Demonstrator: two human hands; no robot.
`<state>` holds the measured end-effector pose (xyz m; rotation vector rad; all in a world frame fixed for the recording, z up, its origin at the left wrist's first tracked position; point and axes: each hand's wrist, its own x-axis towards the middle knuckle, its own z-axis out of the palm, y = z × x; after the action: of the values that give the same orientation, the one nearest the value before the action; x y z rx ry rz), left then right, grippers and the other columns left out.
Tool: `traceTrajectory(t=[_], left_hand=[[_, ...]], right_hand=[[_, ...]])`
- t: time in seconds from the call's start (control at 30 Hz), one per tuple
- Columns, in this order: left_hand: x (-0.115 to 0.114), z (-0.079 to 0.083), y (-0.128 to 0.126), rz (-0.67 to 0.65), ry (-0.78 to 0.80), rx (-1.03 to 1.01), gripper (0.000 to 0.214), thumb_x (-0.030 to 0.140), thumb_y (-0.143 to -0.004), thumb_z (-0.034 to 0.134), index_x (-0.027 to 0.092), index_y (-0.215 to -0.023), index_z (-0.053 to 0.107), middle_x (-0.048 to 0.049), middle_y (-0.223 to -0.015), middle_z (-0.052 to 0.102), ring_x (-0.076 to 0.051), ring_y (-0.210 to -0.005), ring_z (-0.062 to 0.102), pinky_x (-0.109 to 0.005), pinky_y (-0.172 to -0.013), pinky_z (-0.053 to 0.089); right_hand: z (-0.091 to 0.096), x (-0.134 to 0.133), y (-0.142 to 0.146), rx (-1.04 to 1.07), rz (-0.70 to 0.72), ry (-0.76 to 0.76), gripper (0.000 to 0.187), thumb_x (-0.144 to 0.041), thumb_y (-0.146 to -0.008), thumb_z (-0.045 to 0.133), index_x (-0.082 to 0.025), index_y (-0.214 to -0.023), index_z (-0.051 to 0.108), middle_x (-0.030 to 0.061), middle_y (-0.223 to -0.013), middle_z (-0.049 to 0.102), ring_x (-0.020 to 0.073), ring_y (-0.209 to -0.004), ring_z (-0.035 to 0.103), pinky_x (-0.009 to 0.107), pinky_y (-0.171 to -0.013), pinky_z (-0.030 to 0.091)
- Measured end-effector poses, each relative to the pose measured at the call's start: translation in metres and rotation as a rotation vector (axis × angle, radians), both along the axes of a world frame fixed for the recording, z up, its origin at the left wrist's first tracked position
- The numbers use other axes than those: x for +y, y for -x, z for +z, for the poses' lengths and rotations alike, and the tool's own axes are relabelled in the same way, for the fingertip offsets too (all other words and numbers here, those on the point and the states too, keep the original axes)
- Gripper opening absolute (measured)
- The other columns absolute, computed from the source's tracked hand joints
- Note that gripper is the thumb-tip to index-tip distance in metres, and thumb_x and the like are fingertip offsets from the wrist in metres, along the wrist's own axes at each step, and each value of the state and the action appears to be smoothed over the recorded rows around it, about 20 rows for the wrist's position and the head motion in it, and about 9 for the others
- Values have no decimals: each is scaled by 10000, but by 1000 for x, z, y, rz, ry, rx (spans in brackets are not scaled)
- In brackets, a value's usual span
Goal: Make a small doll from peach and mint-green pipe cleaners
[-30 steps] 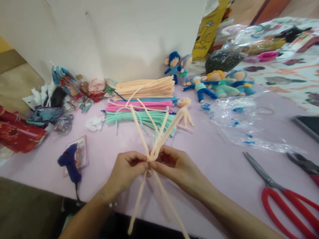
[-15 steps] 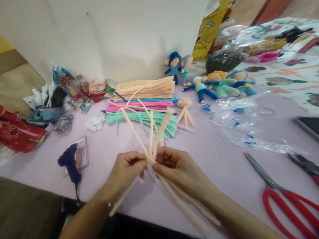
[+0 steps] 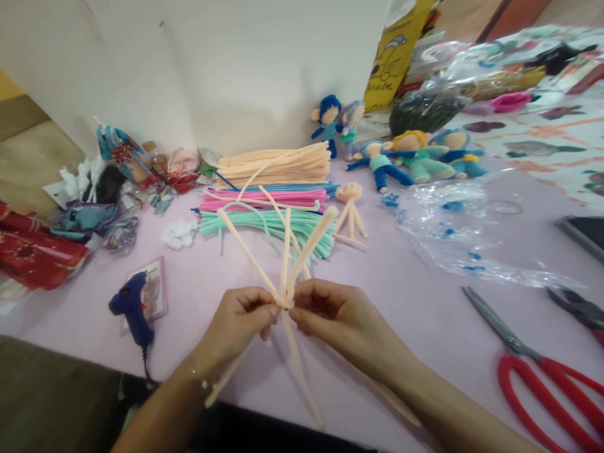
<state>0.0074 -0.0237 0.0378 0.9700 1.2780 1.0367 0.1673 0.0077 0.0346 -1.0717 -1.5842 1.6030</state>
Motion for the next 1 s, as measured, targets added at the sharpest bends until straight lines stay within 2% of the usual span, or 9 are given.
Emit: traceTrajectory(t=[0.13, 0.3, 0.5, 0.67, 0.83, 1.0], left_hand=[[-1, -2, -1, 21, -5, -32, 114, 248, -616, 705, 153, -583, 650, 56, -444, 492, -69, -400, 421, -218, -428, 346], [-1, -5, -1, 19, 6, -28, 137, 270, -629, 712, 152, -575, 668, 70, -386, 447, -63, -356, 383, -213, -396, 308], [-1, -1, 0, 14, 44, -20, 135, 258, -614, 702, 140, -562, 661, 16, -496, 589, -48, -343, 395, -211, -384, 308], [-1, -1, 1, -21, 51, -13, 160, 278, -639, 702, 141, -566, 663, 16, -488, 589, -45, -351, 385, -207, -385, 318], [-1, -4, 1, -15, 38, -31, 147, 262, -614, 744, 139, -584, 668, 18, -492, 591, -48, -359, 392, -204, -385, 319], [-2, -1, -1, -30, 19, -31, 134, 254, -616, 760, 139, -610, 691, 31, -484, 561, -56, -389, 407, -205, -402, 326]], right_hand=[[3, 0, 0, -3, -4, -26, 173, -333, -706, 661, -183, -636, 611, -18, -583, 570, 100, -519, 466, 235, -488, 356], [2, 0, 0, -30, -16, -43, 159, -335, -710, 663, -176, -722, 651, 9, -645, 623, 132, -573, 523, 260, -534, 415], [5, -1, 0, 15, -15, -83, 135, -294, -731, 615, -182, -657, 626, -7, -624, 601, 115, -556, 512, 232, -498, 404], [9, -1, 2, 13, 11, -80, 92, -268, -723, 592, -194, -670, 604, -16, -600, 592, 105, -514, 489, 225, -469, 382], [6, 1, 2, -47, -13, -93, 168, -347, -714, 661, -193, -683, 601, 1, -646, 601, 135, -591, 534, 254, -532, 420], [2, 2, 1, -32, -21, -73, 234, -394, -714, 676, -182, -662, 592, -1, -624, 573, 130, -575, 519, 249, -506, 412]])
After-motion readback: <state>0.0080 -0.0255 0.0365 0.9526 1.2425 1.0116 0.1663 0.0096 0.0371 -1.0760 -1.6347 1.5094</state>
